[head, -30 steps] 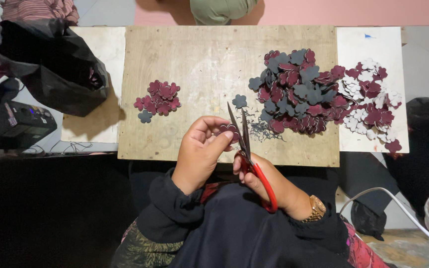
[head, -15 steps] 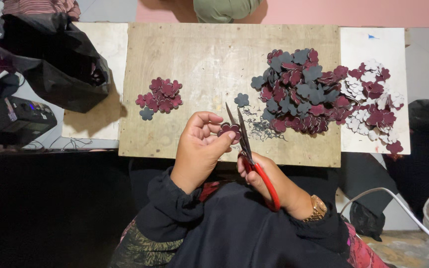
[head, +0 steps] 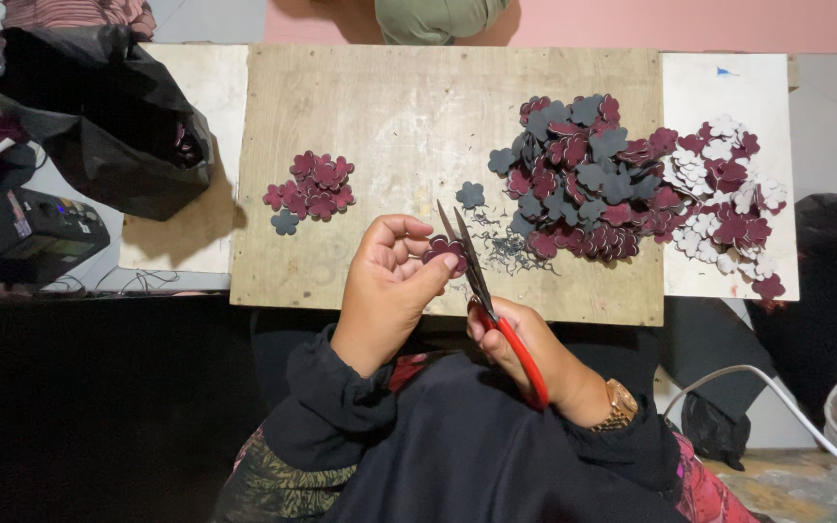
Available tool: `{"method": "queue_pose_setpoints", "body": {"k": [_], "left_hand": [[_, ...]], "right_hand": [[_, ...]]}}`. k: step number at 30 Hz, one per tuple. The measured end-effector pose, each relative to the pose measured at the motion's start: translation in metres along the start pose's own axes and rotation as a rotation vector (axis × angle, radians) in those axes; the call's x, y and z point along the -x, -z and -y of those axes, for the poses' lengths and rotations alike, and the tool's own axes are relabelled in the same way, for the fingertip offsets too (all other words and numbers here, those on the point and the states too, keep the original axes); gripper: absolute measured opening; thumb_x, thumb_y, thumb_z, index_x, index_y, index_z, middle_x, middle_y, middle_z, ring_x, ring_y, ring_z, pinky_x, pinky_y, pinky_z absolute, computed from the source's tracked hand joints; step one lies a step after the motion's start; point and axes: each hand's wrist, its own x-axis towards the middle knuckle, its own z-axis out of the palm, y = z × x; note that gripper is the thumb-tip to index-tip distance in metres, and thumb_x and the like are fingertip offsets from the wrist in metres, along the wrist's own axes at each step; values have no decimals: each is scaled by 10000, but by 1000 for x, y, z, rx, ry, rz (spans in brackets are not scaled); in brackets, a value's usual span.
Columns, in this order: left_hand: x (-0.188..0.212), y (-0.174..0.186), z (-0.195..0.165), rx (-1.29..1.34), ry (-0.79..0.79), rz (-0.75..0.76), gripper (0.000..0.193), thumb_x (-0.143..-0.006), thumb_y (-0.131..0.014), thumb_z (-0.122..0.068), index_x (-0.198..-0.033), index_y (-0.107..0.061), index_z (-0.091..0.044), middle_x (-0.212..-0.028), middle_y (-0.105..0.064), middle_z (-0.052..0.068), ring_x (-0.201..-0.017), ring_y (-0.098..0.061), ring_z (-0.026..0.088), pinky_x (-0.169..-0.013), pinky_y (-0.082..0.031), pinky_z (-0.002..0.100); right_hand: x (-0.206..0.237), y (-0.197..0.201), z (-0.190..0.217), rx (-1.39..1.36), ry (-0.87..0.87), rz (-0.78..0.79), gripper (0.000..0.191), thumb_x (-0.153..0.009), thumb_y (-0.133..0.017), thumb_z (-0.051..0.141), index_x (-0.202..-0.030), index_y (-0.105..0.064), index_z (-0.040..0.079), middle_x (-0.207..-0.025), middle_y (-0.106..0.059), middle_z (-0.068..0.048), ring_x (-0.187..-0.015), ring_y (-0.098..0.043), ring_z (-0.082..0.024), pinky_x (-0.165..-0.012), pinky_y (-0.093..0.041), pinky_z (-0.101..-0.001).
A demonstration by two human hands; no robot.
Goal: The person sits at a workbench and uses red-handled scissors to trim the edges of small flower-shaped fabric pieces one at a time, placing trimmed pieces on a pile and letting scraps fall on the board. They occasionally reposition the scissors and continue trimming more pieces.
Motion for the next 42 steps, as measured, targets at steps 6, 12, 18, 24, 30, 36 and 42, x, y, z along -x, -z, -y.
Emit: {"method": "queue_pose_setpoints", "body": {"k": [6, 12, 18, 24, 30, 36, 42], "left_hand": [[0, 0, 0, 16, -9, -2, 387, -925, -690, 63, -1252, -491, 6, -1040, -655, 96, -871, -658, 89, -717, -527, 204], [-2, -4, -4, 31, -22, -43, 463, -890, -701, 77, -1285, -475, -5, -1024, -649, 94, -893, -689, 120, -744, -554, 228], [1, -3, -8, 67, -52, -33, 488, -895, -702, 78, -1309, -457, -1, -1028, -653, 111, -921, -709, 139, -779, -560, 232], [1, -1, -9, 11, -67, -59, 518, -896, -718, 84, -1339, -462, 0, -954, -667, 89, -849, -677, 101, -763, -548, 220], [3, 1, -10, -30, -40, -68, 557, -870, -748, 78, -1343, -468, -12, -906, -640, 55, -757, -643, 76, -676, -534, 204], [4, 0, -8, -59, -39, -72, 571, -857, -756, 69, -1341, -465, -17, -920, -620, 36, -764, -643, 64, -690, -543, 198], [10, -2, -5, -65, -32, -59, 567, -863, -756, 62, -1343, -464, -18, -920, -624, 41, -772, -643, 57, -706, -539, 190]], "right_hand": [[0, 2, -4, -21, -3, -4, 626, -932, -582, 707, -921, -532, 83, -778, -449, 62, -700, -388, -49, -594, -361, -224], [0, 4, -4, 0, -2, -10, 565, -954, -583, 652, -923, -538, 89, -770, -457, 63, -694, -396, -50, -594, -366, -224], [1, 2, -6, -16, -33, -21, 548, -969, -581, 630, -903, -538, 88, -755, -462, 61, -688, -399, -51, -592, -371, -224], [1, 2, -2, -1, -28, 0, 568, -954, -584, 647, -916, -543, 82, -765, -464, 59, -692, -404, -54, -595, -374, -225], [0, 0, 7, -58, 29, 111, 753, -902, -546, 795, -1046, -559, 56, -881, -515, 25, -788, -473, -73, -712, -443, -221], [-2, 0, 12, 32, 35, 95, 792, -888, -533, 821, -1063, -555, 49, -872, -515, 16, -791, -465, -84, -716, -441, -229], [-1, -1, 8, 55, 41, 72, 779, -883, -547, 816, -1048, -553, 55, -861, -515, 15, -787, -462, -83, -702, -434, -231]]}}
